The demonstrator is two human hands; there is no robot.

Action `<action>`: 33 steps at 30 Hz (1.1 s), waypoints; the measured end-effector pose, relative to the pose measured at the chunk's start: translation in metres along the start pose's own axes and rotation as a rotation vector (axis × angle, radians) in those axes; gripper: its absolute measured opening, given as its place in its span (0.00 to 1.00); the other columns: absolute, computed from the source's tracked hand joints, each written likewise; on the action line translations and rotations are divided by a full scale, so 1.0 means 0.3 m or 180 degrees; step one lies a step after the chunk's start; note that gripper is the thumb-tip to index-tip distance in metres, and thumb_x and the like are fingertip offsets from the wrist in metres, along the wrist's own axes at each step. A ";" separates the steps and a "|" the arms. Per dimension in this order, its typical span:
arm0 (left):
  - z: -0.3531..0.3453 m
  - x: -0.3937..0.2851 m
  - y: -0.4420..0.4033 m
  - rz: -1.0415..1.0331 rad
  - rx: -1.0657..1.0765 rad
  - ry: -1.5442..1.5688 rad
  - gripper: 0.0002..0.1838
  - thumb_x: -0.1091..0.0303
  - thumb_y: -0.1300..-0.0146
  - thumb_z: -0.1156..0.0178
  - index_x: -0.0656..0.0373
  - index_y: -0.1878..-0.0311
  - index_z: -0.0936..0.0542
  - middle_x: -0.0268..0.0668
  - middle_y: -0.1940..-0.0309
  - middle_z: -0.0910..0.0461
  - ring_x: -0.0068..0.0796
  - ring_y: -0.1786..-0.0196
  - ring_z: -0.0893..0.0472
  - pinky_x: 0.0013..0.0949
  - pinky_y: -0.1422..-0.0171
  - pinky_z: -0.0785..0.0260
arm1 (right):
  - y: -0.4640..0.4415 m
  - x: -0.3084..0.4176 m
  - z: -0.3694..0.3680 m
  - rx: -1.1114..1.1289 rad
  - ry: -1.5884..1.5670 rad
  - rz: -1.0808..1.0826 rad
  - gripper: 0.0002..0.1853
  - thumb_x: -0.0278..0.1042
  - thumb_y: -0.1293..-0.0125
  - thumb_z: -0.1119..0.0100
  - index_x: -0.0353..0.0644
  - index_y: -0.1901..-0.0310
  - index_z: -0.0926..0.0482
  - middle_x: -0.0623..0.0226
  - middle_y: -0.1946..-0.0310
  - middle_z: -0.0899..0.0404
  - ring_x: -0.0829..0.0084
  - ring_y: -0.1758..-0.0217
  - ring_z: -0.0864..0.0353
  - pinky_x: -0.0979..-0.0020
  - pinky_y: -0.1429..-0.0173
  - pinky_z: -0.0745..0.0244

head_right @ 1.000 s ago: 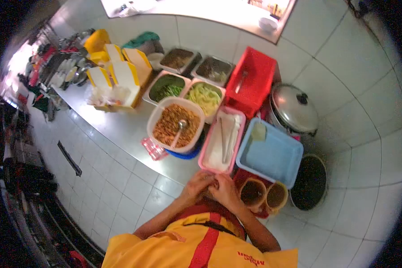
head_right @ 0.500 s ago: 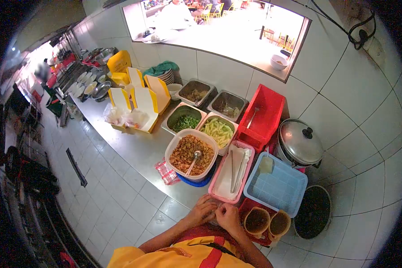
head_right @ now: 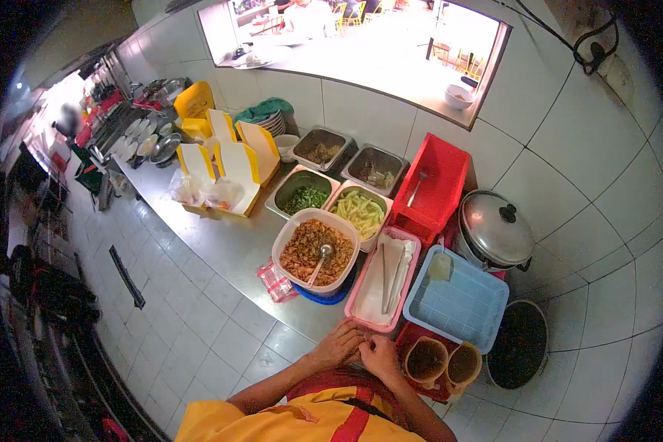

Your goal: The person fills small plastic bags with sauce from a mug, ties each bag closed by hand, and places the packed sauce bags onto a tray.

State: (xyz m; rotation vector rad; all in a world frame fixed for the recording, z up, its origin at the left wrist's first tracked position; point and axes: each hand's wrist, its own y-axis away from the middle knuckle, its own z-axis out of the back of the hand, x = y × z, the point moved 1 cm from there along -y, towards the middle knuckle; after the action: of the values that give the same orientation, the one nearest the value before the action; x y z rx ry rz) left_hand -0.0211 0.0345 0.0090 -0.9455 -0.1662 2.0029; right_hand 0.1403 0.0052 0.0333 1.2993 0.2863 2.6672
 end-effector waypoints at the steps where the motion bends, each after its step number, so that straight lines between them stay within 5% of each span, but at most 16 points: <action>1: -0.007 0.003 0.005 0.0001 0.0002 0.0003 0.23 0.66 0.46 0.35 0.65 0.49 0.25 0.45 0.50 0.25 0.49 0.38 0.30 0.54 0.25 0.45 | 0.001 0.007 0.003 0.0073 0.0005 -0.0070 0.15 0.37 0.44 0.43 0.29 0.72 0.23 0.40 0.74 0.22 0.44 0.67 0.19 0.53 0.61 0.24; 8: -0.045 0.008 0.009 0.0036 0.0017 0.0106 0.25 0.63 0.47 0.36 0.64 0.47 0.26 0.45 0.50 0.24 0.50 0.38 0.30 0.54 0.27 0.45 | -0.001 -0.053 -0.016 0.0102 -0.0013 0.0169 0.14 0.37 0.43 0.43 0.31 0.66 0.19 0.43 0.73 0.20 0.45 0.65 0.17 0.55 0.59 0.23; 10: -0.047 0.007 0.007 0.0060 0.0025 0.0127 0.25 0.62 0.46 0.36 0.64 0.47 0.26 0.45 0.50 0.25 0.50 0.38 0.30 0.54 0.27 0.44 | 0.005 -0.021 -0.005 -0.0082 -0.0271 0.0400 0.12 0.34 0.42 0.43 0.30 0.70 0.22 0.45 0.76 0.23 0.62 0.74 0.19 0.60 0.66 0.27; 16: -0.013 0.037 0.022 0.0352 0.0183 0.0228 0.23 0.66 0.47 0.36 0.63 0.49 0.26 0.46 0.52 0.25 0.50 0.41 0.29 0.53 0.32 0.41 | -0.001 -0.046 0.058 -0.0163 -0.0334 0.0235 0.10 0.32 0.41 0.43 0.31 0.70 0.21 0.50 0.77 0.22 0.68 0.74 0.20 0.64 0.67 0.27; 19: 0.008 0.024 0.021 0.0283 -0.0044 0.0353 0.20 0.70 0.48 0.35 0.63 0.51 0.26 0.46 0.53 0.25 0.50 0.43 0.28 0.52 0.34 0.39 | -0.010 -0.063 0.053 0.0051 -0.0177 0.0226 0.10 0.33 0.41 0.41 0.32 0.69 0.21 0.48 0.75 0.20 0.56 0.69 0.16 0.61 0.64 0.25; 33: 0.041 -0.017 -0.021 -0.0189 0.0127 -0.0055 0.18 0.69 0.50 0.37 0.64 0.56 0.25 0.46 0.59 0.26 0.45 0.46 0.27 0.48 0.31 0.40 | 0.017 -0.044 -0.011 0.0269 -0.0143 0.0095 0.14 0.35 0.42 0.41 0.28 0.70 0.21 0.46 0.76 0.21 0.62 0.71 0.18 0.60 0.63 0.26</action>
State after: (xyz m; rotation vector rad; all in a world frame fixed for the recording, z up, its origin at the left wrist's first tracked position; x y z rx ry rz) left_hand -0.0234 0.0372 0.0233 -0.8885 -0.1613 1.9533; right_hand 0.1454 -0.0032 0.0225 1.3966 0.3804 2.6734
